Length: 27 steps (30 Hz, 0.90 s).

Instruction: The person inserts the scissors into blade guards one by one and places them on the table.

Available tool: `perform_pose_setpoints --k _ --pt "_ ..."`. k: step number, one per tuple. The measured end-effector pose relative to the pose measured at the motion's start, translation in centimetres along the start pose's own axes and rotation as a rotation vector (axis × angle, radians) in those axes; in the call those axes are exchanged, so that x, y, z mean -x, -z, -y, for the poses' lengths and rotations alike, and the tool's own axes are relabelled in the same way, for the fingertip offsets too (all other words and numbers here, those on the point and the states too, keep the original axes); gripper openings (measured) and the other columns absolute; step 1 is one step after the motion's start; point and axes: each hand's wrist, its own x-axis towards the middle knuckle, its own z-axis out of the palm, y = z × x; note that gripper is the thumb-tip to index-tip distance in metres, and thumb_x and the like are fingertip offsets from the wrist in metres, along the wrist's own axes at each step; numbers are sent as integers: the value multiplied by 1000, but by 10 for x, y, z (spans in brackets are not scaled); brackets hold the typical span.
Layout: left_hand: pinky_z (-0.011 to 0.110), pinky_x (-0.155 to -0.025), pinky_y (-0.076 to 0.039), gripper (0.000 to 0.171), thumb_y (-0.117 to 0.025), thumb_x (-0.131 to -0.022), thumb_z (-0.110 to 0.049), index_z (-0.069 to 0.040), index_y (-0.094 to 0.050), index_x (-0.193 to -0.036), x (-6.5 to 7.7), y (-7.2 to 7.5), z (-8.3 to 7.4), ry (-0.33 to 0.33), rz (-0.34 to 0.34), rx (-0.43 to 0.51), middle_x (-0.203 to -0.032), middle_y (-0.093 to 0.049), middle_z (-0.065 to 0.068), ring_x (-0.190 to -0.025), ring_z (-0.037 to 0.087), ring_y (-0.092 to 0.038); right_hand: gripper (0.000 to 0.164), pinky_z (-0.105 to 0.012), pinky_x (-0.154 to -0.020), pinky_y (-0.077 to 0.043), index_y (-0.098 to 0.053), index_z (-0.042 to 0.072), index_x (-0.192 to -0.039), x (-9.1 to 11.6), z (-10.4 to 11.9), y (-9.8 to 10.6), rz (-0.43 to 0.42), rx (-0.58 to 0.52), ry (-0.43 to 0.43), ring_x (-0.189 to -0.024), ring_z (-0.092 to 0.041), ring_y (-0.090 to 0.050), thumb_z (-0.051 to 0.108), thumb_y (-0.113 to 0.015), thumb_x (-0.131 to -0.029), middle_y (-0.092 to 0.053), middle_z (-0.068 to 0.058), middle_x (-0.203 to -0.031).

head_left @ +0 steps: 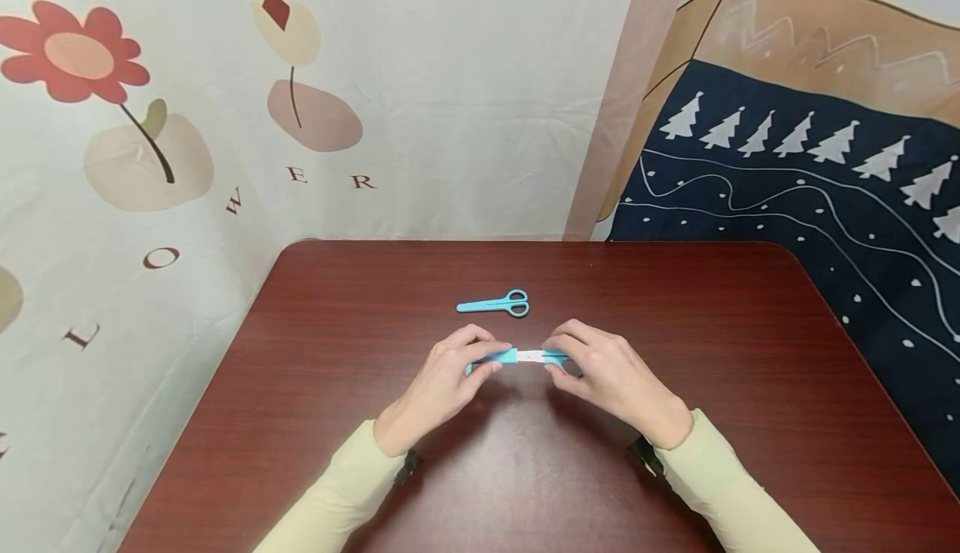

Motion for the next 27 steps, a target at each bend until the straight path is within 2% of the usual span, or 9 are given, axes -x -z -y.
perform_pose_setpoints --k 8,21,27 --pt "22 -66 -47 28 -82 -88 -3 -8 -79 -115 0 0 0 -9 -7 -8 -105 -66 0 -79 12 -57 27 -23 -67 -56 -73 12 -103 -3 2 0 9 8 -4 -75 -5 -60 10 -88 -81 -65 4 -101" --pt "23 -67 -48 25 -80 -90 -4 -7 -79 -114 -2 0 -3 10 9 -14 -105 -67 2 -81 14 -57 25 -23 -66 -56 -72 10 -103 -3 2 -2 3 -11 19 -75 -11 -64 10 -87 -82 -65 2 -101" --pt "22 -67 -48 25 -80 -90 -4 -7 -79 -115 -2 0 -4 9 9 -2 -105 -67 2 -80 13 -57 26 -23 -66 -55 -72 10 -103 -4 2 -3 5 -7 17 -76 -8 -62 11 -87 -82 -65 3 -101"
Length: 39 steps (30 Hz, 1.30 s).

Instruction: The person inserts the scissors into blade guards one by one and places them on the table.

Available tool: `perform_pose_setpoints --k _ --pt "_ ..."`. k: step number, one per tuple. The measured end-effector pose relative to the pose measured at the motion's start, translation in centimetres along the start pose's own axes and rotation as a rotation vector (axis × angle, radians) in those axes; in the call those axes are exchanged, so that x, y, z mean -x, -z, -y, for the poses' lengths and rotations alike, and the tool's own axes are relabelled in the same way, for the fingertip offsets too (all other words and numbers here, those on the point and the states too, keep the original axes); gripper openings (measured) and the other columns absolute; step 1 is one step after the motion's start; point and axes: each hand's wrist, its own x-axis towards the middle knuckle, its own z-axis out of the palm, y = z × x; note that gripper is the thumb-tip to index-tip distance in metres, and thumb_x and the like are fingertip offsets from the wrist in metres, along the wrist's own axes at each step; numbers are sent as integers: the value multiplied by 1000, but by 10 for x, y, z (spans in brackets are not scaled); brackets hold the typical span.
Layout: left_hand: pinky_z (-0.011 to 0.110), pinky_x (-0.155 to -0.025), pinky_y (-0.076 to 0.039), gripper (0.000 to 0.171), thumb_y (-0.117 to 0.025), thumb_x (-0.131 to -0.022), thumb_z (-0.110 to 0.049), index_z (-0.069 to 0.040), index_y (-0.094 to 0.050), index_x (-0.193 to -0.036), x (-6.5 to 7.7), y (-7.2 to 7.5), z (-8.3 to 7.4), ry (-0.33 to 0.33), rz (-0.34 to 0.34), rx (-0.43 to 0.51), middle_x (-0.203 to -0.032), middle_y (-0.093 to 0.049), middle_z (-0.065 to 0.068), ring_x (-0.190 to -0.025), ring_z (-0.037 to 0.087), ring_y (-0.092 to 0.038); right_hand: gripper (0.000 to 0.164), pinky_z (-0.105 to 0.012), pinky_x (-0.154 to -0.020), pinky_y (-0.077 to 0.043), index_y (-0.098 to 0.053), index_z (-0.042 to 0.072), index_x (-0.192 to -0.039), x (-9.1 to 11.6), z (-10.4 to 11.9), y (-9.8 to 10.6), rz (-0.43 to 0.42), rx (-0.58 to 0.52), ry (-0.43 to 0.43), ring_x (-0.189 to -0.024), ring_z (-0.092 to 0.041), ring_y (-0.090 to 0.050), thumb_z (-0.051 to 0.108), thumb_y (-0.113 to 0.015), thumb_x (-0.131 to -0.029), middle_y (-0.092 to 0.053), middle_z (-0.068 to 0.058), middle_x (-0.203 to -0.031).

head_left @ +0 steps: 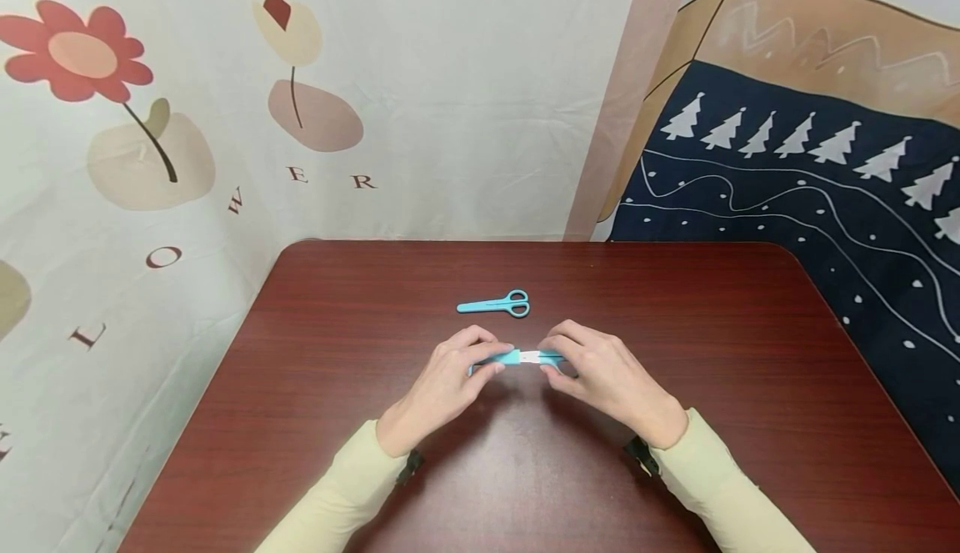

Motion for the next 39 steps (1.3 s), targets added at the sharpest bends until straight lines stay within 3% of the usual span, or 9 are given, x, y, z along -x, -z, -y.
perform_pose_setpoints --k 19,39 --pt "24 -70 -48 25 -79 -90 -4 -8 -78 -115 -1 -1 -2 2 10 -5 -105 -66 1 -83 15 -57 27 -22 -69 -56 -73 10 -104 -2 2 -1 4 -14 8 -78 -7 -63 10 -87 -81 -65 2 -102" --pt "18 -67 -46 27 -81 -88 -2 -5 -78 -114 0 -3 1 -68 -22 30 -99 -64 1 -79 12 -55 28 -18 -67 -55 -72 7 -103 -5 2 -5 -9 -38 48 -76 -11 -65 8 -89 -80 -64 1 -100"
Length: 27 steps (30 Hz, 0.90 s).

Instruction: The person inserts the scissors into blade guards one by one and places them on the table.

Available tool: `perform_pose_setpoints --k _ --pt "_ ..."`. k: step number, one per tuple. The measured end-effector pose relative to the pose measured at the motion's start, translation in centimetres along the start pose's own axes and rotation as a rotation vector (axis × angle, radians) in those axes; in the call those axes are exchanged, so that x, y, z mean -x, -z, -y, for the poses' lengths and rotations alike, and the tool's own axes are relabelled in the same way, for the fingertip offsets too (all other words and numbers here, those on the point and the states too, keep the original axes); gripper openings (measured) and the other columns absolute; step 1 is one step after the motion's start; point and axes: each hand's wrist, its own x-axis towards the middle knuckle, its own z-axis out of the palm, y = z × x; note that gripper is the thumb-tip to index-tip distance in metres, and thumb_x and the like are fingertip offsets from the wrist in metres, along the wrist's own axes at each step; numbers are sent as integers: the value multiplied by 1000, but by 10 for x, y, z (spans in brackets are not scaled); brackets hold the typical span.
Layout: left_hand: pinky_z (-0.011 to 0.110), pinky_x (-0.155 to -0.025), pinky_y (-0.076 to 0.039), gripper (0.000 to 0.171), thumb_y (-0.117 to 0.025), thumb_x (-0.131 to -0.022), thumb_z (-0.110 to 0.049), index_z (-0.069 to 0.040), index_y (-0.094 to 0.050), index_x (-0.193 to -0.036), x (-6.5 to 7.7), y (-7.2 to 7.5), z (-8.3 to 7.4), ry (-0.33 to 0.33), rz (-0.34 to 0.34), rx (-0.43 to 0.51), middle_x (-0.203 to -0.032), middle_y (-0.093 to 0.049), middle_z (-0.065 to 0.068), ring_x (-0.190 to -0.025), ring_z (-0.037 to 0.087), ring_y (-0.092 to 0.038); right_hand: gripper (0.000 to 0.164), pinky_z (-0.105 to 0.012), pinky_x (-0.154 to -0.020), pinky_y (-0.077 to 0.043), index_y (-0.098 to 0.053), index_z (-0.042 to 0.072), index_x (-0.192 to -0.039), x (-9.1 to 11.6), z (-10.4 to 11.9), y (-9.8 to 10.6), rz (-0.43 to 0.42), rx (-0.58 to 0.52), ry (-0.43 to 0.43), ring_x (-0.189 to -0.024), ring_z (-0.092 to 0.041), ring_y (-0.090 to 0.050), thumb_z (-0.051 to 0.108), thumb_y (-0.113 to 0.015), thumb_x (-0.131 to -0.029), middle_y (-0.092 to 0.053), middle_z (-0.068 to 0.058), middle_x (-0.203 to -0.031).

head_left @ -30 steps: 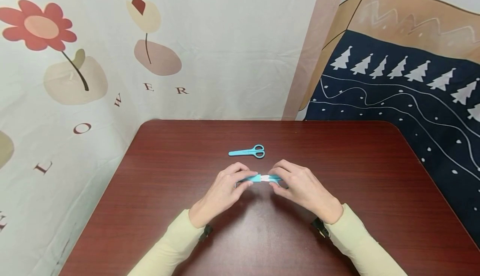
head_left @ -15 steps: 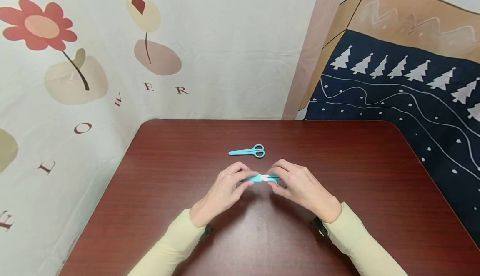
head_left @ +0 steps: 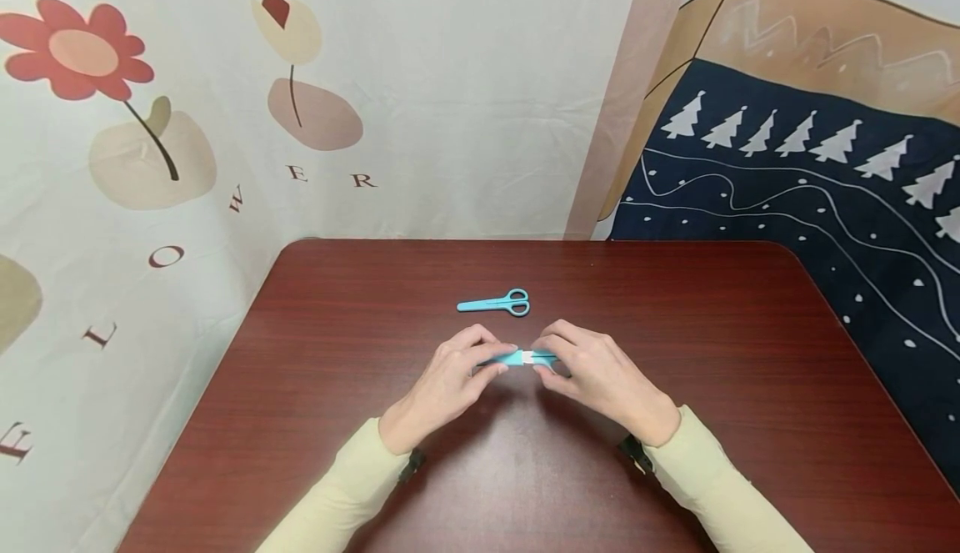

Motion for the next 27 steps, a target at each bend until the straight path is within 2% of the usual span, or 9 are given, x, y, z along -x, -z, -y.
perform_pose_setpoints --k 5,19,27 --pt "18 -66 -45 26 -81 -88 -2 -5 -79 -114 -1 0 1 -7 -7 2 -98 -64 1 -79 13 -55 29 -17 -65 -54 -71 6 -102 -1 -1 -2 -4 4 3 -75 -10 -64 9 -90 -80 -64 0 -100" --pt "19 -68 -47 26 -81 -87 -1 -4 -78 -113 -3 -3 1 -55 -21 -14 -97 -64 2 -81 14 -55 30 -20 -68 -56 -72 6 -102 -4 2 -2 5 32 -1 -77 -10 -64 10 -91 -79 -65 -1 -100" --pt "20 -69 -48 26 -82 -86 -1 -4 -79 -112 -3 -5 2 -52 -18 -28 -96 -64 2 -82 15 -56 28 -19 -68 -55 -72 6 -101 -3 1 -4 -6 43 16 -77 -7 -62 9 -89 -80 -64 0 -100"
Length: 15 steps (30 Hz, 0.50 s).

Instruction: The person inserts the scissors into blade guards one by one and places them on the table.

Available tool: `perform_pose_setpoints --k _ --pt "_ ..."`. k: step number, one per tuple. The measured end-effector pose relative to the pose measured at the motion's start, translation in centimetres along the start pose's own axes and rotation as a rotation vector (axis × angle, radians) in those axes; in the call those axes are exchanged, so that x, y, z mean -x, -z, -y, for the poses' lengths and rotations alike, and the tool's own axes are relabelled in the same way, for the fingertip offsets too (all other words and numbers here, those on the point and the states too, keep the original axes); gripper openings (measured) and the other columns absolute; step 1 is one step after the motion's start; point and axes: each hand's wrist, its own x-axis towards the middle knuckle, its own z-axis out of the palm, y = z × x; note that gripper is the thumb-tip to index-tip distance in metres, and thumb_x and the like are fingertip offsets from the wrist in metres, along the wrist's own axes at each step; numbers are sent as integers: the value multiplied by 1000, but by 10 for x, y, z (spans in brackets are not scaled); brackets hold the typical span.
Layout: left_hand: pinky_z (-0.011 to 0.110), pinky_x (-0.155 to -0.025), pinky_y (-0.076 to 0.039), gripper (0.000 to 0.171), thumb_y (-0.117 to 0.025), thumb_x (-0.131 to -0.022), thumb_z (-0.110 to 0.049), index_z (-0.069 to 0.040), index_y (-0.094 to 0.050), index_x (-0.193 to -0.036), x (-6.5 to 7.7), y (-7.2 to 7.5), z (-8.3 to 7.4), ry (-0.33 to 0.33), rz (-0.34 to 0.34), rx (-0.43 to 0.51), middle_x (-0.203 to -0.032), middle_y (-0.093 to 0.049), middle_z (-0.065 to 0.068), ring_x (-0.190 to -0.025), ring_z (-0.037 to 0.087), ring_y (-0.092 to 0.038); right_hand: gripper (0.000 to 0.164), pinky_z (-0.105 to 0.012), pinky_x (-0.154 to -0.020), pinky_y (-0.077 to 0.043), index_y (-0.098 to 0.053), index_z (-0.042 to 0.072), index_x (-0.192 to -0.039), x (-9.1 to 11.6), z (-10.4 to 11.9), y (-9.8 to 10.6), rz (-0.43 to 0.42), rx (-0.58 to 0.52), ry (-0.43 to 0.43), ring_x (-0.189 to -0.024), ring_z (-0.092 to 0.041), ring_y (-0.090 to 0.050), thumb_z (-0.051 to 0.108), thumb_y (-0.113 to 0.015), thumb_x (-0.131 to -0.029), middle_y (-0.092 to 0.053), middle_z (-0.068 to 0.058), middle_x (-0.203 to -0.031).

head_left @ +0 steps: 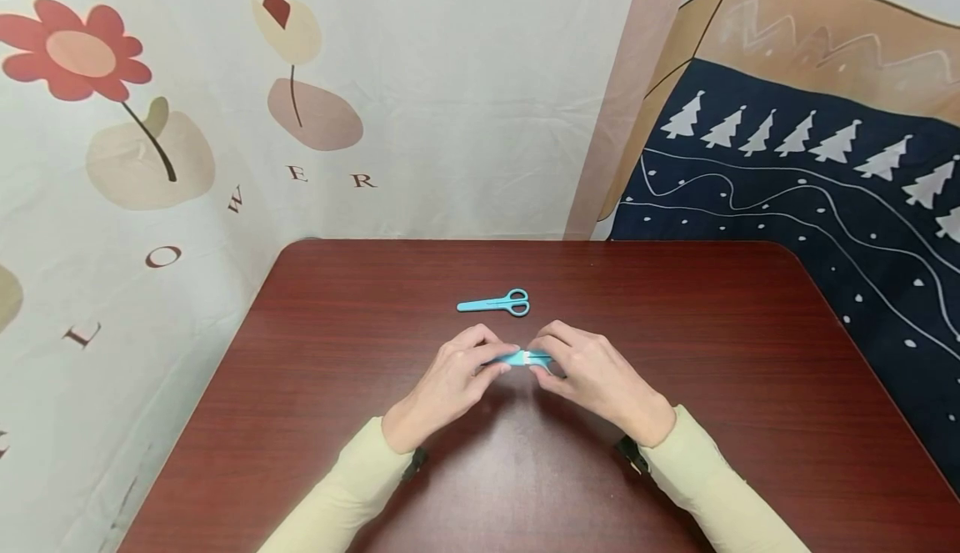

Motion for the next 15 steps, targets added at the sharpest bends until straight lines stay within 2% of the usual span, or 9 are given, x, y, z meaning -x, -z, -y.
perform_pose_setpoints --k 15 --pt "19 -72 -48 26 -82 -86 -1 -4 -79 -111 -2 0 -2 -10 -1 -13 -97 -65 1 -83 14 -57 28 -20 -68 -56 -71 6 -102 -3 3 0 -4 -3 -6 -78 -8 -62 10 -88 -81 -65 0 -101"
